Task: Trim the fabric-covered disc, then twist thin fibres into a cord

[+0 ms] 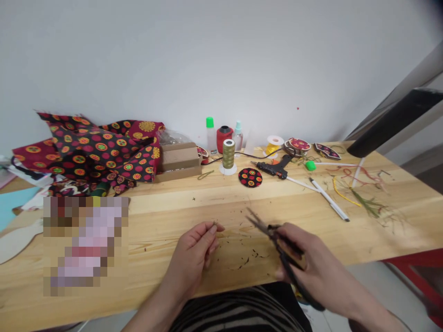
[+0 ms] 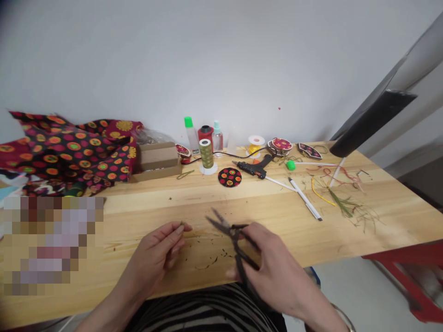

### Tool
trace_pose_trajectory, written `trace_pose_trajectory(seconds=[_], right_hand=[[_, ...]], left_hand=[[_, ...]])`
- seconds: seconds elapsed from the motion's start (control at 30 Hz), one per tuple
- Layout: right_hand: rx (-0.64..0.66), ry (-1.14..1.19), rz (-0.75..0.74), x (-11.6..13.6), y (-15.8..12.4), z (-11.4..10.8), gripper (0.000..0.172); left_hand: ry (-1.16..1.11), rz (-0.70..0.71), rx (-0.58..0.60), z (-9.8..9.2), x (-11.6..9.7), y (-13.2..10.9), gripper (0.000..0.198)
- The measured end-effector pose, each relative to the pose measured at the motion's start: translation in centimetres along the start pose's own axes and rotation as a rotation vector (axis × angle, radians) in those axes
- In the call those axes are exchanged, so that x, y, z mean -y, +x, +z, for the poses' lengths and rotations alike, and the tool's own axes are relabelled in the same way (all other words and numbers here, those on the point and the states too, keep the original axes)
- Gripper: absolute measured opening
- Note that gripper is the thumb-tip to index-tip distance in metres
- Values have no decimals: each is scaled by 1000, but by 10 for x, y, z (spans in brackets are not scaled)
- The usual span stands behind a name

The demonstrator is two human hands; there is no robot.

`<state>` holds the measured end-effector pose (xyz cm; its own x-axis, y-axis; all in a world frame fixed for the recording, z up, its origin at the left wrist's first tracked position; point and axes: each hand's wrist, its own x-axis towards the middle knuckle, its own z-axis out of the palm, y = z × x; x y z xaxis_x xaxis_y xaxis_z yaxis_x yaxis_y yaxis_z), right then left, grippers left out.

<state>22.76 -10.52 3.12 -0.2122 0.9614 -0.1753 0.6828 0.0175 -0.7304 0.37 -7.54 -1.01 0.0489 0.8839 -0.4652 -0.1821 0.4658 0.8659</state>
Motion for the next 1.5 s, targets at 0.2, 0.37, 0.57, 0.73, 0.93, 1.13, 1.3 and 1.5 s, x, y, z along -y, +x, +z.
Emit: trace_pose_trajectory(seconds=[0.2,0.37,0.57,0.73,0.93,1.13,1.3,1.5], right_hand=[[165,-1,-18,19,6,11,23],[187,-120,-10,15,14,15,27],[156,-111,-61,16,20,24,30],[150,-91,-70,17,24,29,30],[137,-109,-71,16,20,25,30],[184,-131,-21,10,12,14,29],[192,-130,-25,8,15,16,34],[164,-108,-69,14,21,25,35]], left_hand=[[-37,29,13,-2,0,0,24],[-66,14,34,-2,1,-3,23],[-53,0,99,2,3,-6,23],[-39,-17,127,3,4,-7,24],[-81,-4,102,2,3,-6,25],[-126,26,29,0,1,-3,22],[-98,17,64,2,4,-6,21],[-50,-21,109,4,8,-10,23]])
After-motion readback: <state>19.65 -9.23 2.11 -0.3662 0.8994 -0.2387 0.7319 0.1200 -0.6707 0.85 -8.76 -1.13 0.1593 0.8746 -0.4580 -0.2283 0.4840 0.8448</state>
